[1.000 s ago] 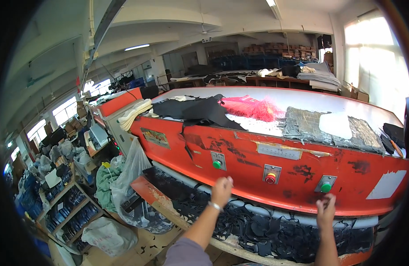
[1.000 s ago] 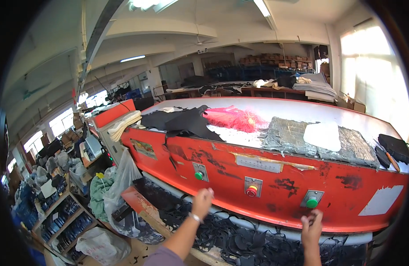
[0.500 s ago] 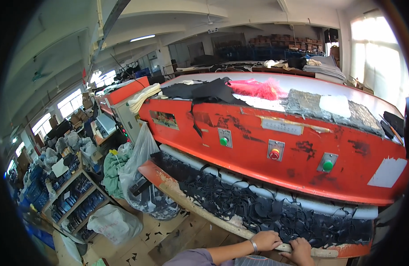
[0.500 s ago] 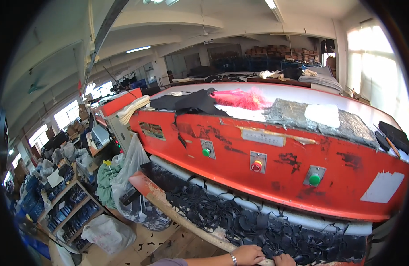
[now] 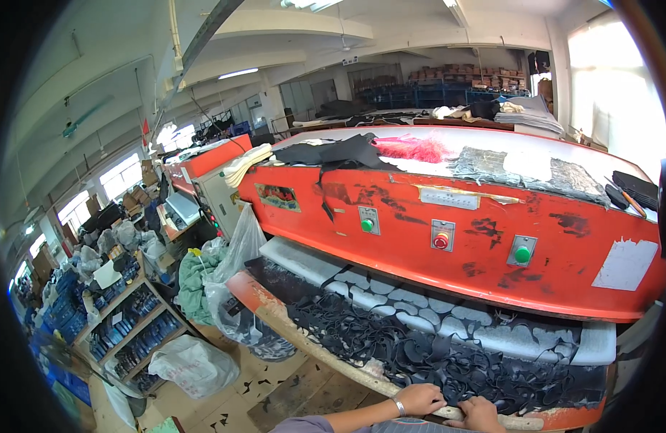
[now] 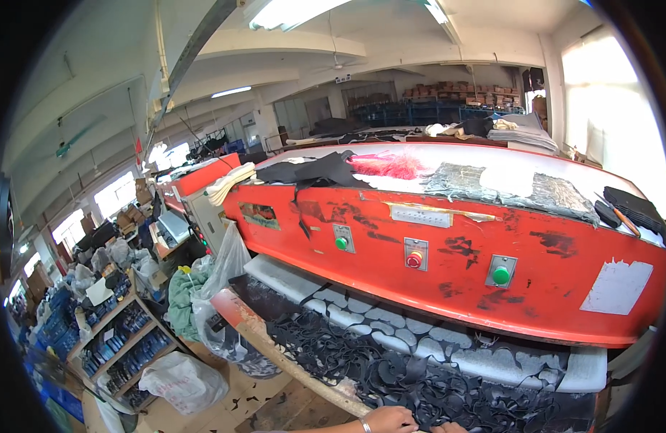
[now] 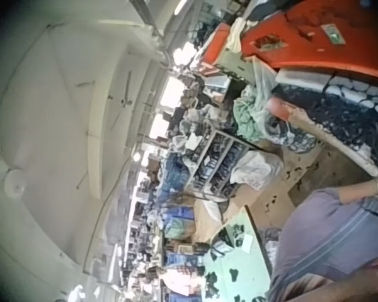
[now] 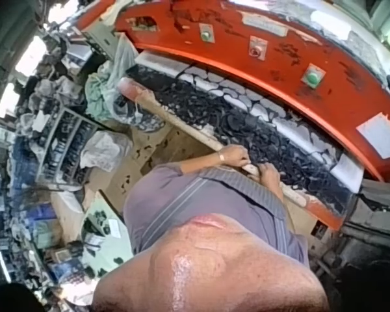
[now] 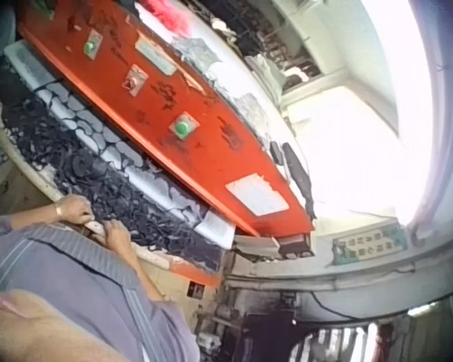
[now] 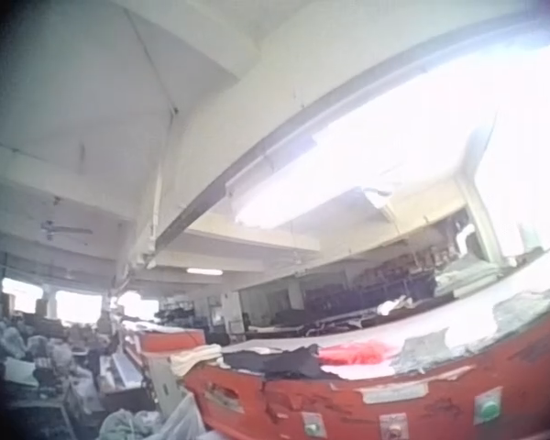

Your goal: Operate a die-cutting press to cut shapes out of leather sheets using a metal mold.

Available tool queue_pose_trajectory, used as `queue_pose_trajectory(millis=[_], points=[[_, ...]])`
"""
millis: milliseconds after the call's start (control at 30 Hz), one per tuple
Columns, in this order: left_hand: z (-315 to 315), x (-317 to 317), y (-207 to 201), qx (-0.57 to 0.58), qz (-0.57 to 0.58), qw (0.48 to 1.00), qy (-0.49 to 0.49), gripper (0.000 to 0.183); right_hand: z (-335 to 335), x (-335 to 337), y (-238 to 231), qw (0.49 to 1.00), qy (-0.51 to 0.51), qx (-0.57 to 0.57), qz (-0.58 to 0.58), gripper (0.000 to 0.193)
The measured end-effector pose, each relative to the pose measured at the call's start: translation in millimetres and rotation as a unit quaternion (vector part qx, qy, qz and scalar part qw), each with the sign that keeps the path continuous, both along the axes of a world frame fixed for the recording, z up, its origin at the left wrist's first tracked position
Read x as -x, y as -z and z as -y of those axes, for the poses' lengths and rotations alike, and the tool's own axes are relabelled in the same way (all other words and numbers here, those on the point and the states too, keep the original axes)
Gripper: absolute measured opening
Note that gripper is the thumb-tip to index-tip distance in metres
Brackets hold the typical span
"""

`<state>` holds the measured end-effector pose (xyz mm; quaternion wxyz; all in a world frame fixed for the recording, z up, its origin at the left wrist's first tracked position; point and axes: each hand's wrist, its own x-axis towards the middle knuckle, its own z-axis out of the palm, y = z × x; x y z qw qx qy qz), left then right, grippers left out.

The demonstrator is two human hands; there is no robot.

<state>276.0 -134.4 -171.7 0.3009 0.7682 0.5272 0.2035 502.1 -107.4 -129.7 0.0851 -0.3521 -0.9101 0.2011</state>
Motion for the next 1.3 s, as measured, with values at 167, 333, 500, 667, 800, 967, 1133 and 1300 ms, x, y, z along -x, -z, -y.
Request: queue_pose_trajectory(millis=[167, 333, 500, 667, 800, 967, 1133, 1300], points=[[47.0, 3.7, 30.5, -0.056, 0.029, 0.998, -0.022, 0.025, -22.7, -7.2, -53.0, 0.971, -0.066, 0.226, 0.032, 0.053], [51.0, 5.7, 32.8, 0.001, 0.001, 1.000, 0.031, 0.021, -140.7, 1.1, -45.7, 0.959, -0.118, -0.257, -0.001, 0.023], [60.8, 8.7, 10.6, 0.039, 0.034, 0.998, 0.019, 0.019, -220.2, 43.3, -56.8, 0.880, -0.261, -0.376, 0.128, 0.034], [74.3, 9.3, 6.0, 0.041, 0.077, 0.996, -0.005, 0.017, -253.2, 73.8, -39.4, 0.827, -0.382, -0.341, 0.230, 0.025], [84.4, 7.7, 5.2, 0.018, 0.079, 0.996, -0.035, 0.016, -259.4, 84.1, -26.0, 0.822, -0.422, -0.324, 0.204, 0.021], [77.1, 10.1, 14.5, 0.006, 0.095, 0.995, -0.003, 0.017, -282.1, 67.9, -2.0, 0.816, -0.488, -0.302, 0.067, 0.016], [92.3, 36.1, 0.4, -0.020, 0.165, 0.983, -0.081, 0.019, -263.9, 57.1, -58.3, 0.862, -0.322, -0.355, 0.163, 0.003], [36.2, 71.2, -31.4, -0.111, 0.236, 0.946, -0.192, 0.013, -291.0, -14.2, -68.4, 0.973, 0.075, -0.213, -0.049, 0.016]])
